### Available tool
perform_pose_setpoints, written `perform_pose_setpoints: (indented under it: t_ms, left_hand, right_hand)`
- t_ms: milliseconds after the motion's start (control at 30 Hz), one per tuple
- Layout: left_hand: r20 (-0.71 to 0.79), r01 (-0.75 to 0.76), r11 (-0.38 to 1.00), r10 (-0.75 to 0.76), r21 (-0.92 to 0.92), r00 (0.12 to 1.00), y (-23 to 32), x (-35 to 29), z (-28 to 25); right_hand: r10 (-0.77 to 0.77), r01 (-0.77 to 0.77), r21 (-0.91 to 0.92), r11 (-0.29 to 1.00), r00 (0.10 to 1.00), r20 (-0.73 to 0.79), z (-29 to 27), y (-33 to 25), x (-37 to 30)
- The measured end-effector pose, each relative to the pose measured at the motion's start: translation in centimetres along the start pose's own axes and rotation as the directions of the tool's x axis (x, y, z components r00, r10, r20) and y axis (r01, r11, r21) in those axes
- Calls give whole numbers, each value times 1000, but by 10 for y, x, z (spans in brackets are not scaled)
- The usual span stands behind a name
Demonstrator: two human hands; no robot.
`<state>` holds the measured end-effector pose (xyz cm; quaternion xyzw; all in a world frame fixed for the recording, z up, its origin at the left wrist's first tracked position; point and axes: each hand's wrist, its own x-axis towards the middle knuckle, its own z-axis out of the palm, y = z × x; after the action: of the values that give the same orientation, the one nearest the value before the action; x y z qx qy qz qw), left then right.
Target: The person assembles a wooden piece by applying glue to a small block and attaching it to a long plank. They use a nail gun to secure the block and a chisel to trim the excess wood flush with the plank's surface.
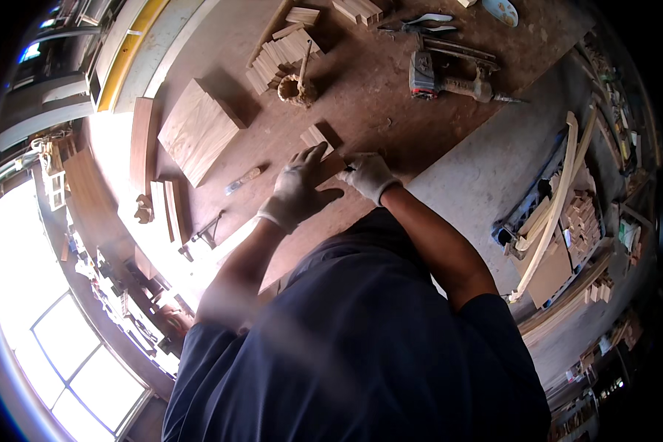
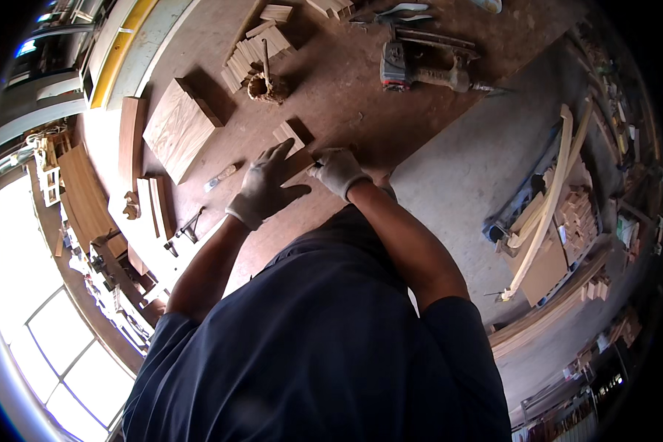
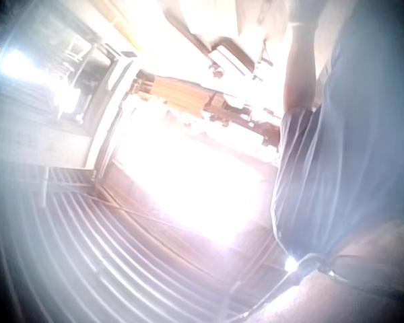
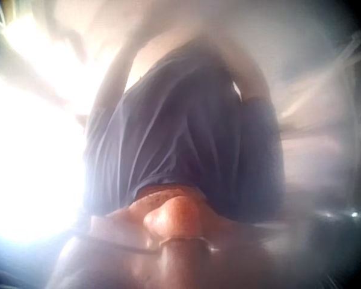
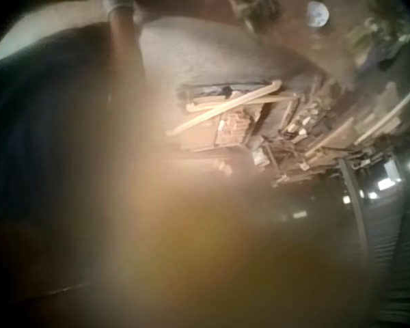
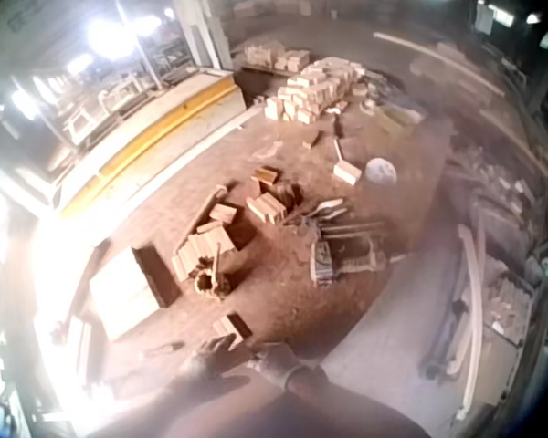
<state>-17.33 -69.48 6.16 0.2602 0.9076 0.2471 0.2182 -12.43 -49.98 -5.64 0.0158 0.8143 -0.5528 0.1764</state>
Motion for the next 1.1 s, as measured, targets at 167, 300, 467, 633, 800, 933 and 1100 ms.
perform_pose_setpoints:
  t_ms: [167, 300, 467, 633, 800, 933, 1100]
  left_hand:
    - [194, 120, 951, -179, 284, 964, 36, 33, 4]
    - [88, 96, 977, -115, 192, 989, 27, 26, 11]
    - [-23, 85, 986, -82, 142, 996, 7, 22, 32]
    - [-67, 66, 992, -59, 110, 996, 7, 21, 33]
    - [-104, 0, 995, 11, 102, 994, 7, 24, 34]
    - [-86, -2, 993, 13, 120, 996, 16, 24, 27]
    - [-98, 48, 993, -37, 109, 994, 9, 21, 35]
  right_hand:
    - [-96, 90, -172, 981, 995, -26, 6, 10, 4]
    - [-146, 134, -153, 979, 987, -69, 12, 18, 5]
    - [-168, 155, -166, 974, 984, -64, 13, 20, 5]
    - [-171, 161, -131, 978, 983, -72, 12, 21, 4]
    - [-150, 136, -160, 978, 986, -78, 14, 21, 4]
    - [-53, 55, 28, 998, 994, -91, 5, 8, -11]
    - [89, -55, 216, 975, 985, -150, 3, 6, -46]
